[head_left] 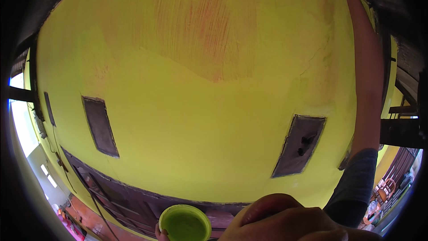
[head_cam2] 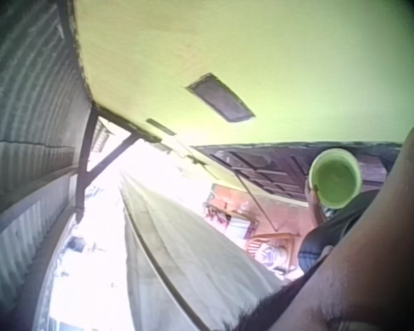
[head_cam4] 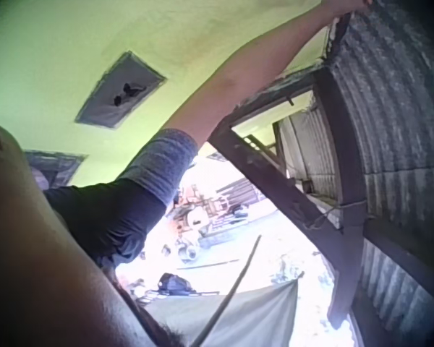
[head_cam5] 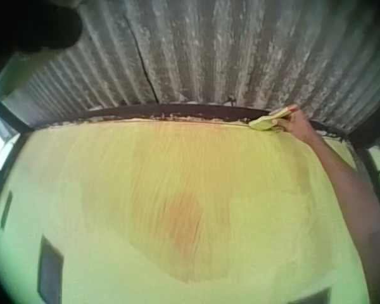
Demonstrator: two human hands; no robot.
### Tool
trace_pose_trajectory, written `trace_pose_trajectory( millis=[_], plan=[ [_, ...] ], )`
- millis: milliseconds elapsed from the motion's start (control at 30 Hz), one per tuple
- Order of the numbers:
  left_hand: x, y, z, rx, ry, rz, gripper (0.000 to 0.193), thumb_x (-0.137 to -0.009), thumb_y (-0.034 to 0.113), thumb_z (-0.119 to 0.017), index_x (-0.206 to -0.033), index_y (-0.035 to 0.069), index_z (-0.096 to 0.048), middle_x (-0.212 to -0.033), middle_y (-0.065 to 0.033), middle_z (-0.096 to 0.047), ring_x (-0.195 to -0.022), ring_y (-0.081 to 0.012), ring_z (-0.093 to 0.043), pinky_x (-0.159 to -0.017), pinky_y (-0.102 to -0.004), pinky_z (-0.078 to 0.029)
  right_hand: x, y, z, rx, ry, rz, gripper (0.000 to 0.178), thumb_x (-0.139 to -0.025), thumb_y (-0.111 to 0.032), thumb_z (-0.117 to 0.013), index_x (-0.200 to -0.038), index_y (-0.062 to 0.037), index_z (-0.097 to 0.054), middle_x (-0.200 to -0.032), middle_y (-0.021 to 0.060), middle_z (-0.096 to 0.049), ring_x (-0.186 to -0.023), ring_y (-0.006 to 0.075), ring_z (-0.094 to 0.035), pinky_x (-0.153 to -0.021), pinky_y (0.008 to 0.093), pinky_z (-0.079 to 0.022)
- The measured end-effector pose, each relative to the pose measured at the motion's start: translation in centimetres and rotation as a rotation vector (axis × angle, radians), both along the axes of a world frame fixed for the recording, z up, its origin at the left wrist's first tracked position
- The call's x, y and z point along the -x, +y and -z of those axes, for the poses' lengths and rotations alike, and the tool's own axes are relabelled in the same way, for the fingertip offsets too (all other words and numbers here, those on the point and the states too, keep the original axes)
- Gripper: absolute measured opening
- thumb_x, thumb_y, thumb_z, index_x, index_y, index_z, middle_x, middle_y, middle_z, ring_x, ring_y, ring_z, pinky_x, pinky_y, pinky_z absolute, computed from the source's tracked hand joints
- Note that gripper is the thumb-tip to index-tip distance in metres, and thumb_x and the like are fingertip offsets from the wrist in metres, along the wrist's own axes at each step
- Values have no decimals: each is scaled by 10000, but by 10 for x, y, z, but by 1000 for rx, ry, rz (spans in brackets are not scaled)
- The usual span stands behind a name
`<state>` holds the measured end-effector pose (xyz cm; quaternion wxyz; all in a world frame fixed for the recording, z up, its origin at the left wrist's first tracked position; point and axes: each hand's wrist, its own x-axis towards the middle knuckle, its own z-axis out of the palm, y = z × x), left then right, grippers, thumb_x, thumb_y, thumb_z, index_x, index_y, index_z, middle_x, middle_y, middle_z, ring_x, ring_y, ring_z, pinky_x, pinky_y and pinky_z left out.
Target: The person paints a ceiling with yellow paint using a brush and a small bucket. They repeatedly dip the brush into the bucket and apply paint to the ceiling surface, covering areas around dark rectangular patches.
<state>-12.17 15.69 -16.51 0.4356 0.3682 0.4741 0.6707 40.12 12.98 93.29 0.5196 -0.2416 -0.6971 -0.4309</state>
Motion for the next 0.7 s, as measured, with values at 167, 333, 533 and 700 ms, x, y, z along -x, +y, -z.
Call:
trace_pose_trajectory(
  millis=[167,333,533,700],
  plan=[
    [0,0,-1,17,13,-16,595,-1010,303,-656,-1490,-10,-497,-1397,-156,-598,-1192,-262,-589,-953,-360,-509,-39,14,-20,4,-50,-77,227,-995,-116,-696,-1198,-17,-676,-1068,58,-716,-953,154,-680,-823,333,-557],
    [1,4,-1,24,31,-29,579,-1013,280,-644,-1495,-5,-495,-1413,-162,-590,-1207,-268,-585,-960,-361,-508,-51,-6,-13,-62,129,89,234,-1010,-123,-675,-1208,1,-666,-1092,78,-721,-978,175,-690,-844,347,-564],
    [2,1,1,78,25,-19,536,-1020,231,-613,-1493,5,-504,-1415,-160,-589,-1195,-263,-587,-950,-363,-510,-21,-30,-2,-13,147,131,231,-1009,-120,-675,-1204,2,-657,-1084,83,-722,-954,175,-686,-806,346,-561],
    [1,-3,0,57,18,-25,529,-1009,220,-606,-1482,4,-510,-1400,-156,-593,-1183,-258,-588,-943,-360,-508,-1,-44,9,-41,165,133,227,-1002,-122,-688,-1191,-2,-653,-1056,80,-722,-916,163,-679,-756,336,-557]
  ],
)
